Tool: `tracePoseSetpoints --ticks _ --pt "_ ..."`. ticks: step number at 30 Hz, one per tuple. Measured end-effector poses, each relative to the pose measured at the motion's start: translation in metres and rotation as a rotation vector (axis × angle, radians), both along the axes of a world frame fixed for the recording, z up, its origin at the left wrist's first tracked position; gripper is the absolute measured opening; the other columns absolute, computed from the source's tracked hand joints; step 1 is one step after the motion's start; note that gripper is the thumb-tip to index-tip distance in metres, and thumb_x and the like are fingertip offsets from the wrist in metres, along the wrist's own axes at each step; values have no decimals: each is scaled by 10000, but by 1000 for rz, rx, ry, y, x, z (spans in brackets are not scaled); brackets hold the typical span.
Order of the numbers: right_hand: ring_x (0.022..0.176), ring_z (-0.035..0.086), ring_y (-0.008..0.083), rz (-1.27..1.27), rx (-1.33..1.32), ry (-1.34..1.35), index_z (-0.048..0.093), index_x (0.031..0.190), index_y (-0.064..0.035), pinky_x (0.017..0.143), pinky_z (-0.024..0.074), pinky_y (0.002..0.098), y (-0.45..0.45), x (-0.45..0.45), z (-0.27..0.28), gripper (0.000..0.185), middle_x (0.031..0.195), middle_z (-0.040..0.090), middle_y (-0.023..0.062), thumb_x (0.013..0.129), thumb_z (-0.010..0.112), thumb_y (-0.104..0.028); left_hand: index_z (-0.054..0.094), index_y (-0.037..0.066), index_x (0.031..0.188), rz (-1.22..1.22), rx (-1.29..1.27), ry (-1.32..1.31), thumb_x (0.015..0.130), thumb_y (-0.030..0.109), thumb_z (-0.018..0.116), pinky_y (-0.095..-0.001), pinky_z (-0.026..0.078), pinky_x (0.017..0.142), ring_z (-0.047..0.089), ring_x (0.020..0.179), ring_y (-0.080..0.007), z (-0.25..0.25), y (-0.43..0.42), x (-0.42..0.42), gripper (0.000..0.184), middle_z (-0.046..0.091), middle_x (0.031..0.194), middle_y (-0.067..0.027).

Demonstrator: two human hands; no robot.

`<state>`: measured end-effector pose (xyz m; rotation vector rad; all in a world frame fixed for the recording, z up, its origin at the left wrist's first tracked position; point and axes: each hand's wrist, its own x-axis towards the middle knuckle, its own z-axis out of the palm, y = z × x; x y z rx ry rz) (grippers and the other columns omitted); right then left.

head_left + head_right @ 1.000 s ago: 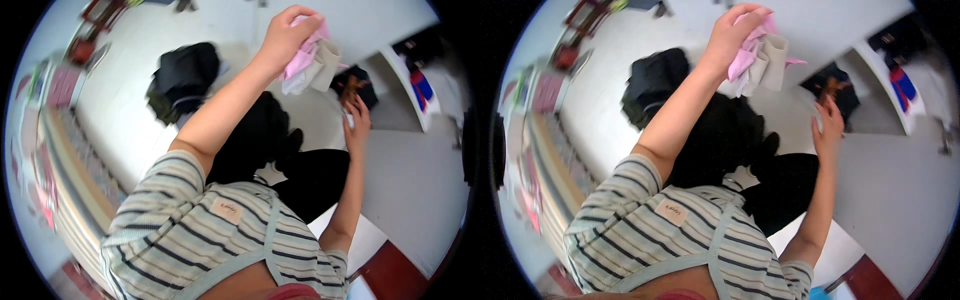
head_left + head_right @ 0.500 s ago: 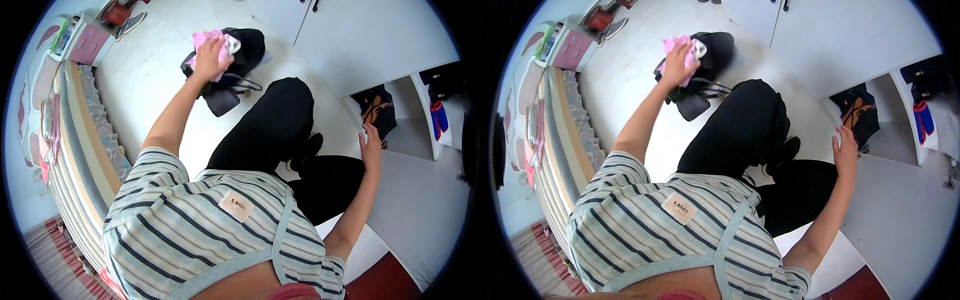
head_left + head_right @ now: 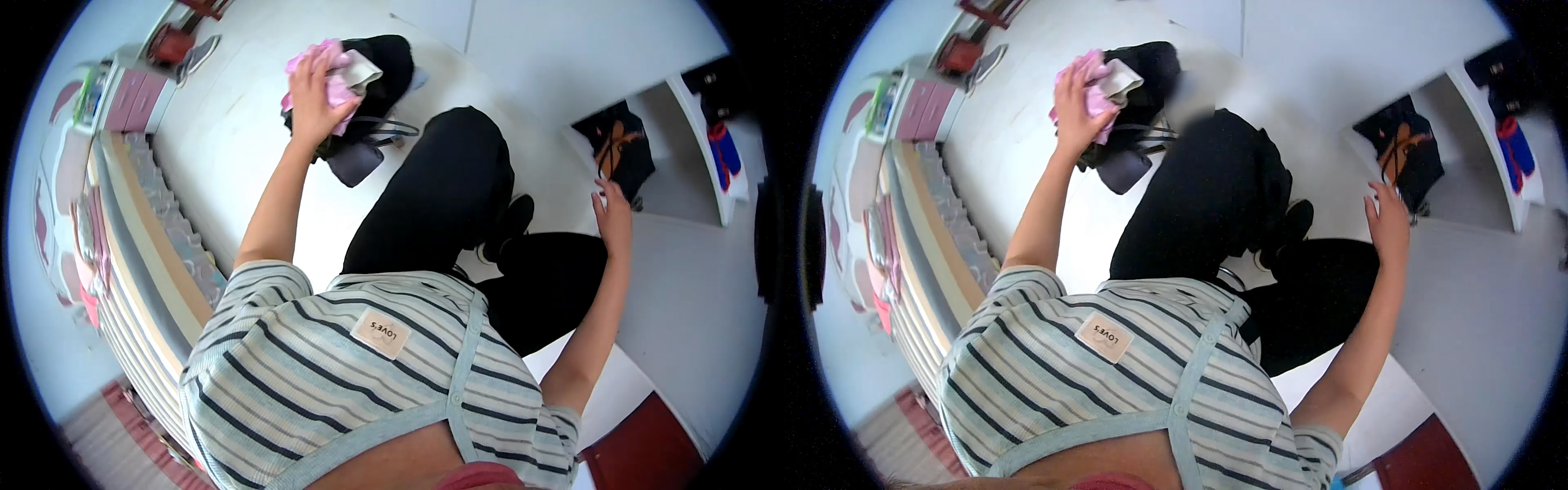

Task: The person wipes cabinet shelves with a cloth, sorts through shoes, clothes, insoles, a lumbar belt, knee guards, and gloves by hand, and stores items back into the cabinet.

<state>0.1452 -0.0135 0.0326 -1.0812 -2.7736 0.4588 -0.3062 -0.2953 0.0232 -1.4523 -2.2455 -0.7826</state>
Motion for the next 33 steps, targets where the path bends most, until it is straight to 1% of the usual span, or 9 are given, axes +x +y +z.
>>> tracePoseSetpoints --ticks 6,12,14,18,21,24,26,27,33 --pt "927 550 340 39 3 58 562 1042 -44 808 441 393 8 2 -6 245 1007 576 162 817 563 -142 402 176 1319 -6 -106 172 635 375 744 -504 193 1043 290 1270 -345 -10 -4 17 790 347 1364 -136" --pt "901 571 330 -18 -73 68 556 1057 -47 790 460 381 -1 4 -6 249 1055 572 145 830 550 -151 572 149 1128 50 -281 174 689 266 715 -453 314 955 397 1169 -336 -28 -1 5 476 474 1221 -129" --pt "891 588 311 4 -14 107 552 1075 -51 784 468 368 1 8 -9 255 1071 573 138 840 545 -151 615 135 986 22 -214 207 687 221 713 -429 371 864 483 1032 -322 -26 5 1 325 548 1057 -114" --pt "912 594 264 -37 -83 101 545 1094 -54 790 459 344 -1 12 3 268 1074 575 122 840 561 -138 597 88 878 98 -143 214 701 195 701 -413 385 784 507 917 -310 -1 5 -16 231 569 952 -110" --pt "892 594 266 -80 -111 47 543 1094 -48 781 458 341 -4 5 18 269 1070 576 126 842 565 -139 596 70 838 141 186 230 713 183 695 -393 386 744 514 832 -313 54 15 -29 195 582 841 -111" --pt "887 595 265 -91 -127 51 541 1096 -44 781 458 340 -1 1 19 266 1063 576 131 848 558 -138 597 73 887 135 192 367 715 219 691 -420 395 717 514 850 -328 59 20 -45 244 589 855 -113" --pt "901 592 265 -67 -128 58 541 1095 -43 790 456 344 3 -2 15 264 1067 574 133 847 556 -134 582 77 975 136 -175 134 712 294 690 -432 395 806 504 953 -345 1 16 -58 358 575 958 -130" --pt "914 590 266 -56 -126 62 542 1093 -42 798 454 348 5 0 13 263 1071 573 136 846 553 -131 555 77 1075 -11 -304 137 712 369 687 -442 367 905 478 1053 -363 -14 19 -39 484 529 1086 -173" --pt "883 595 282 26 -112 57 554 1051 -31 761 464 359 6 0 3 239 1015 577 145 842 546 -146 458 81 1237 48 -262 138 744 436 653 -491 259 979 394 1163 -371 -24 12 -34 639 442 1235 -206"
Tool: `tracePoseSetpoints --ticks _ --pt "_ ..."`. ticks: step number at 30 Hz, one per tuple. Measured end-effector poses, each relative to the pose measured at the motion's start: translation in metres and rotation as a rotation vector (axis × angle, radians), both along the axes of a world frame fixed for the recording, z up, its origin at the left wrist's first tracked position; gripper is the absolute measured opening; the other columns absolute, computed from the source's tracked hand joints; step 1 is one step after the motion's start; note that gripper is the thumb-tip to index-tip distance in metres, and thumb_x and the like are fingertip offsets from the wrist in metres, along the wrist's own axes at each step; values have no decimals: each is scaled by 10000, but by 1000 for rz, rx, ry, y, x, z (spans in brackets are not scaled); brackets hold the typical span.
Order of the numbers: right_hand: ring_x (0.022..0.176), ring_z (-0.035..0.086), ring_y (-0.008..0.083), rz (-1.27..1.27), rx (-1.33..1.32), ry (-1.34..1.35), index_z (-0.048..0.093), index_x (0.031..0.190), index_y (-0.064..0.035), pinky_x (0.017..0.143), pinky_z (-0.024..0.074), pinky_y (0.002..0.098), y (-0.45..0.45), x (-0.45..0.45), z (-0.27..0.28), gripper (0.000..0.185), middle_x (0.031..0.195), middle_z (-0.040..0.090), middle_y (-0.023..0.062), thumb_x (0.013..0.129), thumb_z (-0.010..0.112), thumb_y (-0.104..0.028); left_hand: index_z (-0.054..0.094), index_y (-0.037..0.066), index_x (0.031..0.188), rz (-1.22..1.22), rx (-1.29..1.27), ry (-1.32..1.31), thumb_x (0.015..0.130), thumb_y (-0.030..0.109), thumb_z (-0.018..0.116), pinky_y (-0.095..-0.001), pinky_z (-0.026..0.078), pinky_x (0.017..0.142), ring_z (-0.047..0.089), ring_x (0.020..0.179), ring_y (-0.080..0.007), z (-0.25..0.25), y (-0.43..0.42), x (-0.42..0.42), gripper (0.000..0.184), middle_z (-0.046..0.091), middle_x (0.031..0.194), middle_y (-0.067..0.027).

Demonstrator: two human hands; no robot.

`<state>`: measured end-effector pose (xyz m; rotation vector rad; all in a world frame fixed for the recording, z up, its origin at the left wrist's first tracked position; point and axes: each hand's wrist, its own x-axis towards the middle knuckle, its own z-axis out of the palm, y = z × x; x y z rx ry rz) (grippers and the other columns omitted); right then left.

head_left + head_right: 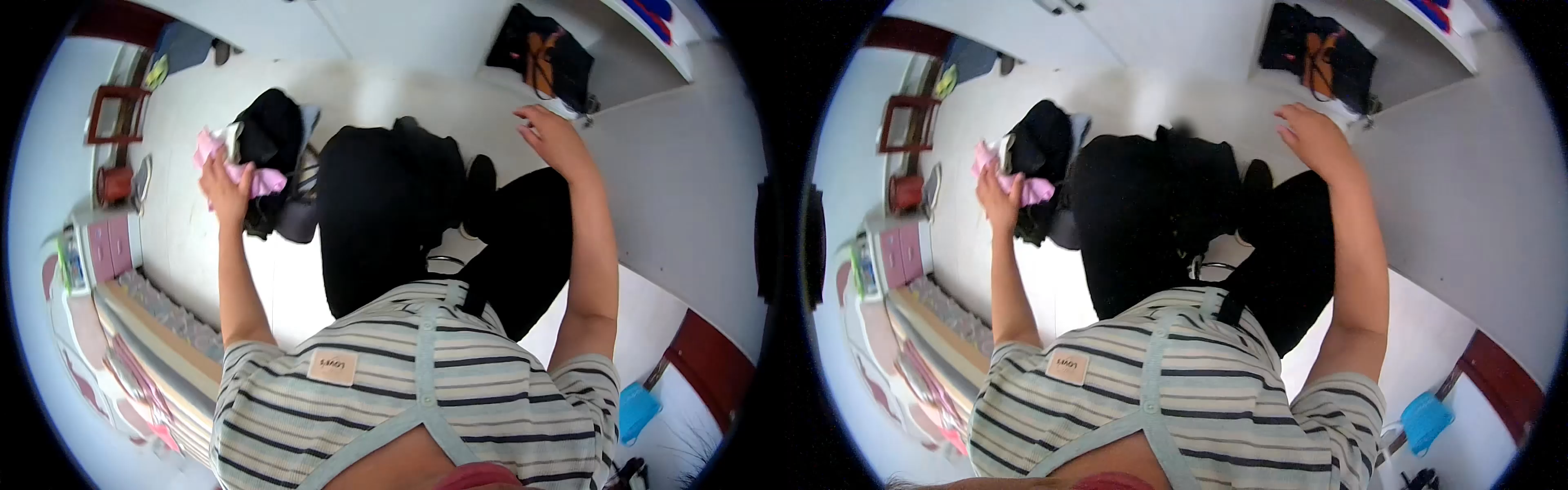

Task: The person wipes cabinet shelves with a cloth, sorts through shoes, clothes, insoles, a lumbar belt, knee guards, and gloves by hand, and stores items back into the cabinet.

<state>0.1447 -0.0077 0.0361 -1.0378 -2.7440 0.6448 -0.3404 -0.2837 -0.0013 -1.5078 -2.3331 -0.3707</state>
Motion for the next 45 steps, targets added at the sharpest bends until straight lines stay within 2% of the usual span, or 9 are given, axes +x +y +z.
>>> tracePoseSetpoints --ticks 3,10,13,15,17,19,25,35,45 --pt "892 590 270 -103 -215 99 557 1054 -35 760 463 358 6 2 -2 243 1014 581 142 842 554 -155 347 168 1347 58 -49 -19 754 478 610 -563 139 1038 319 1258 -339 2 -5 6 719 358 1325 -185" --pt "912 600 230 -267 -301 240 558 1095 -35 807 453 308 62 34 -28 330 1041 619 109 869 544 -276 325 86 1350 -43 16 -73 763 453 611 -504 215 1014 361 1206 -347 14 -8 19 749 398 1298 -180" --pt "925 595 233 -387 -339 316 573 1080 -42 808 452 312 102 61 -80 318 1037 617 122 856 556 -267 298 38 1357 -94 52 -77 802 391 589 -417 318 944 418 1136 -336 14 -11 9 719 419 1274 -193" --pt "918 582 198 -514 -353 285 568 1090 -50 810 443 296 124 82 -135 304 1017 609 87 855 562 -243 270 15 1365 -45 236 -488 840 354 549 -396 297 997 400 1182 -312 12 -10 3 684 401 1285 -220" --pt "911 569 162 -644 -369 256 562 1100 -59 812 435 281 129 91 -173 294 997 601 52 853 567 -218 268 22 1371 -76 278 -464 864 347 497 -376 360 929 437 1131 -283 8 -7 -5 645 408 1267 -212" --pt "918 566 167 -940 -776 440 553 1101 -72 802 445 306 124 97 -197 318 993 591 36 842 588 -253 254 19 1371 -29 349 -517 918 363 417 -386 300 999 408 1181 -305 4 -9 -13 592 400 1284 -219" --pt "911 572 197 -1208 -970 757 526 1110 -49 824 481 338 137 105 -263 362 1010 573 63 836 604 -272 364 -44 1292 97 352 -192 923 500 330 -400 254 1026 384 1210 -320 4 -11 4 659 422 1282 -208" --pt "812 583 196 -1378 -994 1335 552 945 -40 749 532 311 193 102 -330 313 857 578 83 804 660 -298 399 -19 1281 278 364 -147 906 555 319 -408 244 1025 380 1202 -312 1 -11 27 690 418 1295 -181" --pt "782 606 257 -1522 -1156 1711 540 964 -14 696 545 358 233 85 -326 395 829 580 103 814 631 -368 387 -17 1284 317 368 -189 914 537 316 -407 224 1042 356 1226 -307 2 -11 35 670 402 1311 -174"
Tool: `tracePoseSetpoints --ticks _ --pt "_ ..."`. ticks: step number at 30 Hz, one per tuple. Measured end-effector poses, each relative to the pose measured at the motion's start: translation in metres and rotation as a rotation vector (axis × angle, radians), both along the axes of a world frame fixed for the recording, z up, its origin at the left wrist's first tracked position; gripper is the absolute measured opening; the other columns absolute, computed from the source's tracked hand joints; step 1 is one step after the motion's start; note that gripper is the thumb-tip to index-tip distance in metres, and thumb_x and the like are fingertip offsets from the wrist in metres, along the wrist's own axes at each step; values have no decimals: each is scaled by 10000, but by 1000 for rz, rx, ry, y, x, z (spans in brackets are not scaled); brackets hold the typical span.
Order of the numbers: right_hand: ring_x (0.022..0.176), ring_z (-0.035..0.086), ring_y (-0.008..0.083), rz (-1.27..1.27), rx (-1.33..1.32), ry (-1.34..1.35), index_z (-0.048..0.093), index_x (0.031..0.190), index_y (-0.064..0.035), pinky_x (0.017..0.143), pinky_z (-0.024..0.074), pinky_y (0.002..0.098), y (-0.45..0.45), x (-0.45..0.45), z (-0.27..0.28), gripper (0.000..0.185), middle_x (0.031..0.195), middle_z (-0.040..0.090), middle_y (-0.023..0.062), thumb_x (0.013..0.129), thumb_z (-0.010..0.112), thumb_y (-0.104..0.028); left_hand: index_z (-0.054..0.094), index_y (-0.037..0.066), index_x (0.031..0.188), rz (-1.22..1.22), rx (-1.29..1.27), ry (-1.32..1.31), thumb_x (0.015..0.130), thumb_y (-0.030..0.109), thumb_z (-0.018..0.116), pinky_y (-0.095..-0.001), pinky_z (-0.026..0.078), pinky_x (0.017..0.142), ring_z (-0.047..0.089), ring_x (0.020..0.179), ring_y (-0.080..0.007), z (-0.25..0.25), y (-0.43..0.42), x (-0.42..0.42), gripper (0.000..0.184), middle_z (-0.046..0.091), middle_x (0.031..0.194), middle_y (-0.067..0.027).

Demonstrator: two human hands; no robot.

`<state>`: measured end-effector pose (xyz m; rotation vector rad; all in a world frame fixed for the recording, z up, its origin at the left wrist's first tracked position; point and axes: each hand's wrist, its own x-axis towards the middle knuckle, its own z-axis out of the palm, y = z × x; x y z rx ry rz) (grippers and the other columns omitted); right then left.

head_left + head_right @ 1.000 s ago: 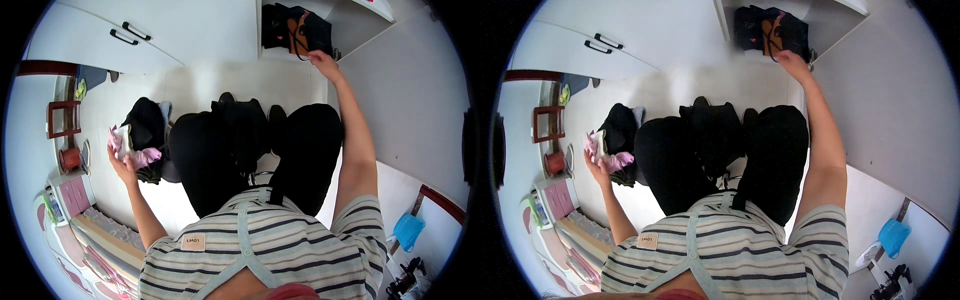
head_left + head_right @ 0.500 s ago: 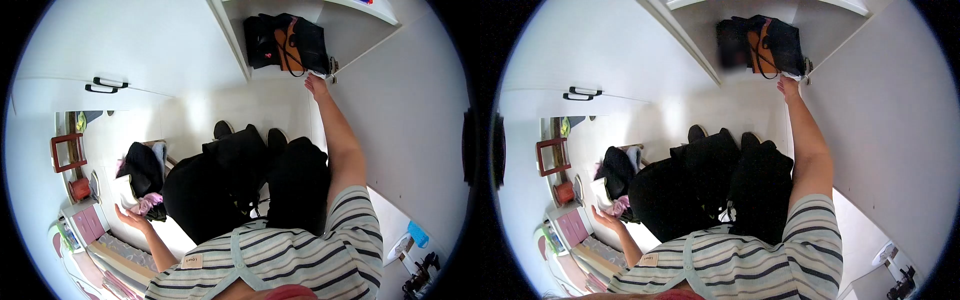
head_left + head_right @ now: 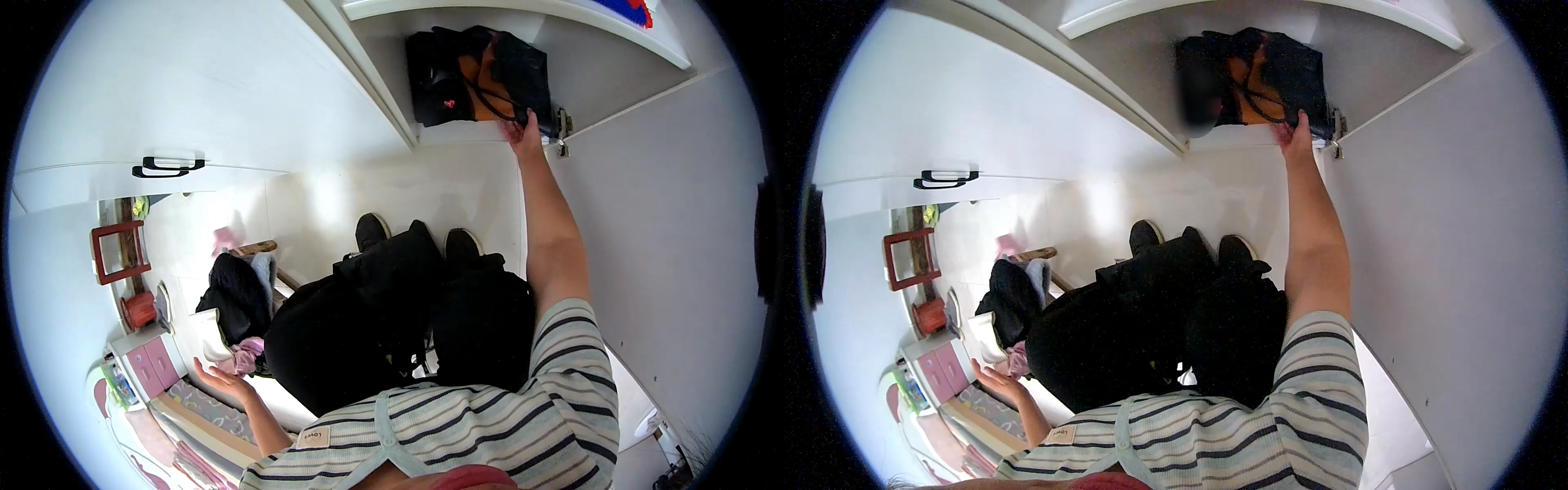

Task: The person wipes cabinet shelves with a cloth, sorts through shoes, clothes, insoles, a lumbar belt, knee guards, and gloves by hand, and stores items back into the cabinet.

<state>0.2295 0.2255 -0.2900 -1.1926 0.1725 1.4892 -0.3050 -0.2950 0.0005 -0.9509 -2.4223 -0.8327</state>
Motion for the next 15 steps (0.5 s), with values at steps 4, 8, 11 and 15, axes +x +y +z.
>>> tracePoseSetpoints --ticks 4,8,11,15 --pt "864 611 298 -24 -45 -74 491 1065 0 678 567 353 -4 -8 2 333 945 574 130 861 569 -252 387 -28 1281 43 106 -118 923 494 332 -402 220 1052 352 1231 -298 -21 -6 -4 635 404 1305 -174" --pt "847 605 292 17 97 -140 457 1112 5 659 573 330 -25 -5 29 291 1054 536 145 870 539 -134 405 -44 1262 106 138 -129 936 441 342 -383 243 1043 380 1205 -302 -40 -17 -18 588 418 1283 -189" --pt "863 586 275 -89 176 -106 456 1126 8 684 564 315 -52 -1 54 280 1080 523 140 859 515 -47 408 -46 1256 87 151 -130 938 438 345 -382 254 1038 384 1202 -301 -37 -22 -18 582 423 1275 -191" --pt "873 549 225 -154 281 -81 472 1115 -34 731 533 294 -113 -7 96 283 1055 523 103 838 530 -26 400 -36 1257 164 272 -216 931 446 359 -393 293 1017 387 1201 -296 -35 -17 1 583 410 1284 -181"
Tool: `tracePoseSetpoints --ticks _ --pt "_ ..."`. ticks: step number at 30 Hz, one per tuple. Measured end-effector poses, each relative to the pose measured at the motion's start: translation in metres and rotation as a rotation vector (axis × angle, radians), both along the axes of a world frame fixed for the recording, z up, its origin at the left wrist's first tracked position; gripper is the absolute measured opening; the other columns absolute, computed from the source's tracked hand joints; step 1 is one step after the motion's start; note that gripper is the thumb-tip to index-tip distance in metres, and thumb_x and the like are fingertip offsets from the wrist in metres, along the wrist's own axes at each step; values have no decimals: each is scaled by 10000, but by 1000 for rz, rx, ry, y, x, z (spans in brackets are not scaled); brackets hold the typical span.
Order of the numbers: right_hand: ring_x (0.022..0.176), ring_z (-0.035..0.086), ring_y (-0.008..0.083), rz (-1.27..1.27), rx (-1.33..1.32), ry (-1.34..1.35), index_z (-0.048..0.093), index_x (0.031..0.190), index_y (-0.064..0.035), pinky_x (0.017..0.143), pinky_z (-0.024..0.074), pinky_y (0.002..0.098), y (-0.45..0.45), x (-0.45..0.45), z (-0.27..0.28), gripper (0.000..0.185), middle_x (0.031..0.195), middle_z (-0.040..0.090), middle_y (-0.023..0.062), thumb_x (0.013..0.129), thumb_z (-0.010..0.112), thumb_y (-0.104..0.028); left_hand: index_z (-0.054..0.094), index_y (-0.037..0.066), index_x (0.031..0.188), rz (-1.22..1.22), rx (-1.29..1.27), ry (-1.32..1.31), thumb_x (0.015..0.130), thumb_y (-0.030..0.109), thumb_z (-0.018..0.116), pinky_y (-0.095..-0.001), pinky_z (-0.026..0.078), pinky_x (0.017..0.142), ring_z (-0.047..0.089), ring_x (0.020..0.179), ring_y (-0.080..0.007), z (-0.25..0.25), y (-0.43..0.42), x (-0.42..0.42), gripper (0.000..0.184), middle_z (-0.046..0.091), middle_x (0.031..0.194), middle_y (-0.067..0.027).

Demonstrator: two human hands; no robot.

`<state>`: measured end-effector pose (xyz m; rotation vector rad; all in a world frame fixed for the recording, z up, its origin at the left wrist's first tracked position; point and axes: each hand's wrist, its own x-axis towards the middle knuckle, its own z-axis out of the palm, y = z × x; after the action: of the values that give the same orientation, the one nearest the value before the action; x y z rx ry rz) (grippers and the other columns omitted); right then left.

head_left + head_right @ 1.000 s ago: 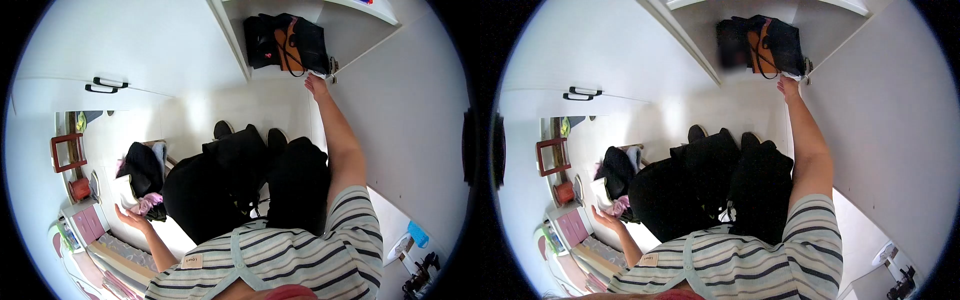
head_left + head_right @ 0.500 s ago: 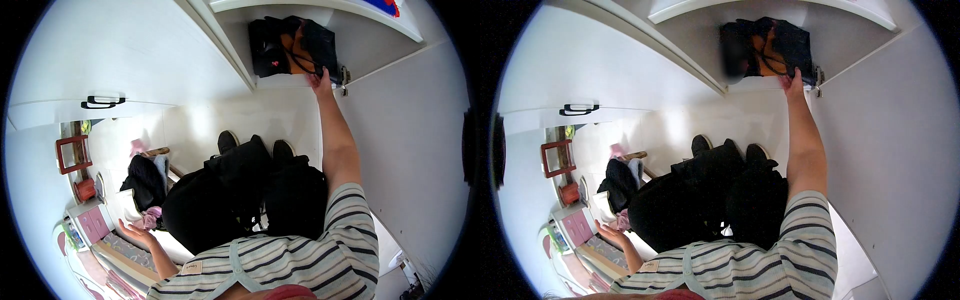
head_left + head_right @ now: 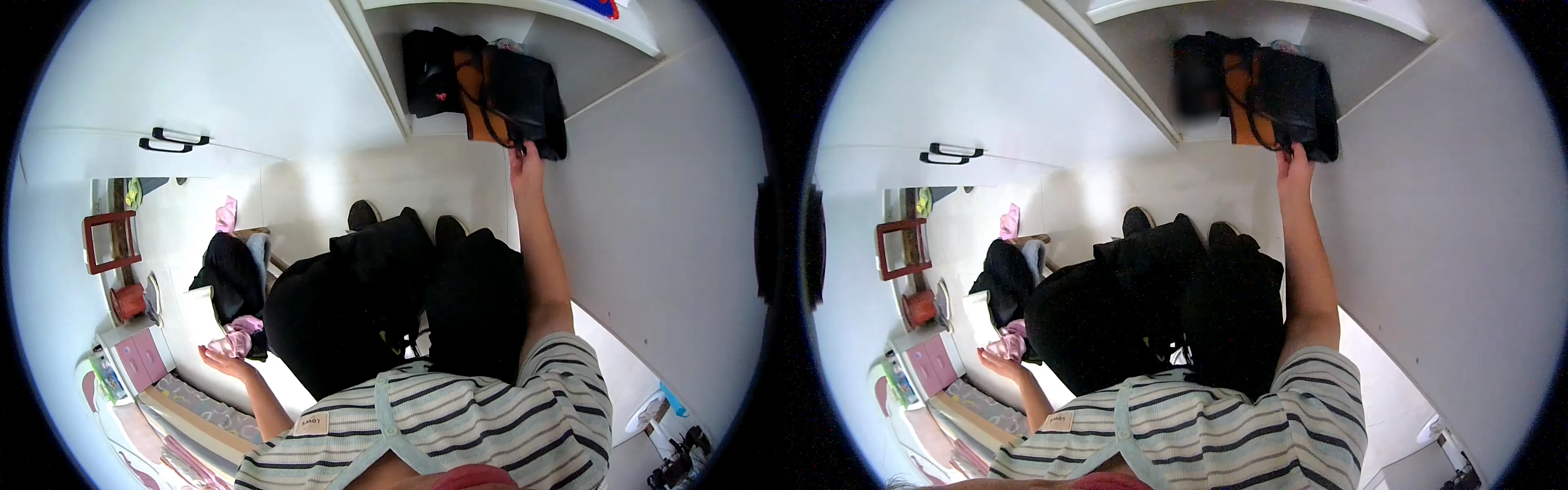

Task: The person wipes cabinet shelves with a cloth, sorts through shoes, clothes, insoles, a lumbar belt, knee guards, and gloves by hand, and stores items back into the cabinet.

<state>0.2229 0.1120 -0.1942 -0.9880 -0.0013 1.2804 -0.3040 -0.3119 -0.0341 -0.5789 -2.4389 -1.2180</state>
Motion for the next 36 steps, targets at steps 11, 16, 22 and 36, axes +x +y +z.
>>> tracePoseSetpoints --ticks 11,16,22,36 --pt "795 552 169 -17 82 -15 509 1026 -21 696 508 248 -111 -4 114 226 958 562 88 811 577 -7 389 -64 1240 104 262 -135 914 437 411 -409 388 954 462 1112 -328 -16 -24 0 598 412 1256 -233" --pt "753 556 165 -23 166 -8 512 988 -6 681 510 262 -132 0 146 198 920 571 98 805 586 1 357 -50 1284 51 200 -75 922 424 402 -406 299 1022 359 1221 -324 2 -28 15 598 353 1320 -217" --pt "780 539 190 55 197 92 505 1027 6 673 503 272 -138 3 143 258 972 547 110 792 610 -7 385 -48 1266 -429 3 405 880 145 501 -395 258 1042 385 1213 -298 112 44 99 447 415 1290 -189" --pt "844 544 194 96 151 65 479 1078 -16 697 498 271 -170 -3 189 298 1034 529 111 805 598 -20 444 56 1248 -1097 -520 -1512 810 502 579 -384 344 987 437 1180 -218 39 309 334 639 473 1242 -116"
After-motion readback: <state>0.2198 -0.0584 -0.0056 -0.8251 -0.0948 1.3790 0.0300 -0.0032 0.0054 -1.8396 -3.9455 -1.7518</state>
